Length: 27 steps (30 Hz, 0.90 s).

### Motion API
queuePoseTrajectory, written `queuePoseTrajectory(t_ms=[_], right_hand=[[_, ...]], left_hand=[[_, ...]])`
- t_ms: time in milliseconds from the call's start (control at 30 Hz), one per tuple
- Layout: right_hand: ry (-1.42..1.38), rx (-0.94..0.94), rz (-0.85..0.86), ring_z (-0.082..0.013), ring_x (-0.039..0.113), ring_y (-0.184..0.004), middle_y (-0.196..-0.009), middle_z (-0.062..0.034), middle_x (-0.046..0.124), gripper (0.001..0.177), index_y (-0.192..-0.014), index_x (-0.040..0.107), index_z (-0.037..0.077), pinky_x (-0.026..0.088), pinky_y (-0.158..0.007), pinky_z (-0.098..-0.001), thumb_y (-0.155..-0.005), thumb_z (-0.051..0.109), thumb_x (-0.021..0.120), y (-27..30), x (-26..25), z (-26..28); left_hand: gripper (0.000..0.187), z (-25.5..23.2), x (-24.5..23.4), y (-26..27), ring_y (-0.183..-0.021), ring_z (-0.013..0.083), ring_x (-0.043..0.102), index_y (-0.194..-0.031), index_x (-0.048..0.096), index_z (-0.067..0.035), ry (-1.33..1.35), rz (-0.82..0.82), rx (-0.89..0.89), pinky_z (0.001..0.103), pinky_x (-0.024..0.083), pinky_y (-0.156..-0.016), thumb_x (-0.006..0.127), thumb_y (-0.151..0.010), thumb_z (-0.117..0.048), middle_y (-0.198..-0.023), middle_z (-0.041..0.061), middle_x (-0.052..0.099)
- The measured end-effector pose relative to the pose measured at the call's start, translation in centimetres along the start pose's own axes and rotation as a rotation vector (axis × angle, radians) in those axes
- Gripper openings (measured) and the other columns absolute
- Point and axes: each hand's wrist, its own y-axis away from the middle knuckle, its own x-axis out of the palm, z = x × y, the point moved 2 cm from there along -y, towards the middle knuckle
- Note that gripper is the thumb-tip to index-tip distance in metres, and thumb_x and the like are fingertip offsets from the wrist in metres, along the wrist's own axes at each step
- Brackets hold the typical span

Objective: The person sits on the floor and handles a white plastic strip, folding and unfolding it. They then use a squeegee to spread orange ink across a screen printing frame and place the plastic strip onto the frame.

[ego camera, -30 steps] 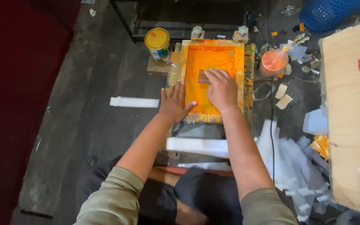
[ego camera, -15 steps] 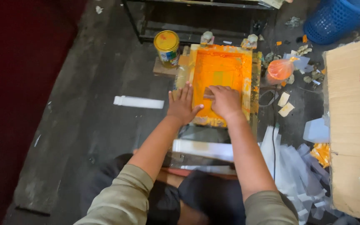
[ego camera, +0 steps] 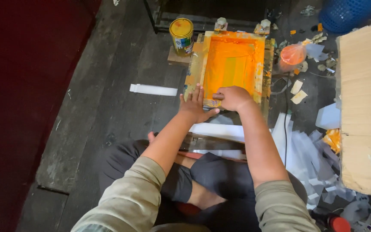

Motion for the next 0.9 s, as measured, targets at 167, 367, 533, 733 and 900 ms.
queuePoseTrajectory(t_ms=[167, 367, 533, 733, 900], right_hand=[[0.003, 0.024, -0.033, -0.0388, 0.066, -0.117, -0.123, -0.0142, 0.071, 0.054, -0.136, 0.068, 0.023, 0.051, -0.097, -0.0539, -0.087, 0.009, 0.052, -1.0, 1.1, -0.7], [0.001, 0.005, -0.006, -0.0385, 0.067, -0.111, -0.121, -0.017, 0.071, 0.055, -0.138, 0.067, 0.018, 0.051, -0.094, -0.0544, -0.086, 0.007, 0.053, -1.2, 0.8, -0.7], [0.004, -0.011, -0.012, -0.0381, 0.067, -0.11, -0.119, -0.0161, 0.071, 0.054, -0.138, 0.067, 0.018, 0.052, -0.093, -0.0544, -0.086, 0.008, 0.053, -1.8, 1.1, -1.1], [0.009, -0.025, 0.004, -0.0373, 0.066, -0.114, -0.122, -0.015, 0.07, 0.054, -0.139, 0.066, 0.016, 0.051, -0.097, -0.0556, -0.088, 0.007, 0.052, -1.4, 1.1, -0.8], [-0.01, -0.027, 0.002, -0.0384, 0.064, -0.119, -0.124, -0.0164, 0.07, 0.053, -0.138, 0.066, 0.015, 0.049, -0.1, -0.0553, -0.089, 0.007, 0.052, -0.8, 0.5, -0.8]], left_hand=[[0.122, -0.4, -1.5, -0.3, -0.154, 0.0274, 0.028, -0.166, 0.001, -0.011, -0.092, 0.044, -0.009, 0.06, 0.007, -0.126, 0.032, -0.081, -0.092, -0.174, 0.006, -0.003], [0.128, -0.3, -2.1, -1.0, -0.151, 0.0267, 0.036, -0.166, 0.002, -0.013, -0.064, 0.105, -0.01, 0.058, 0.011, -0.126, 0.04, -0.075, -0.094, -0.174, 0.004, -0.005], [0.14, 0.2, -1.4, -2.5, -0.148, 0.0263, 0.042, -0.166, 0.003, -0.013, -0.088, 0.108, -0.011, 0.058, 0.014, -0.125, 0.041, -0.065, -0.102, -0.173, 0.003, -0.005], [0.135, 0.0, -1.9, -1.4, -0.147, 0.0278, 0.043, -0.166, 0.004, -0.013, -0.061, 0.116, -0.007, 0.055, 0.014, -0.125, 0.049, -0.069, -0.095, -0.174, 0.004, -0.003], [0.134, 0.0, -1.6, -1.5, -0.147, 0.0313, 0.042, -0.165, 0.006, -0.01, -0.153, 0.088, 0.033, 0.06, 0.012, -0.124, 0.051, -0.069, -0.091, -0.174, 0.009, 0.001]])
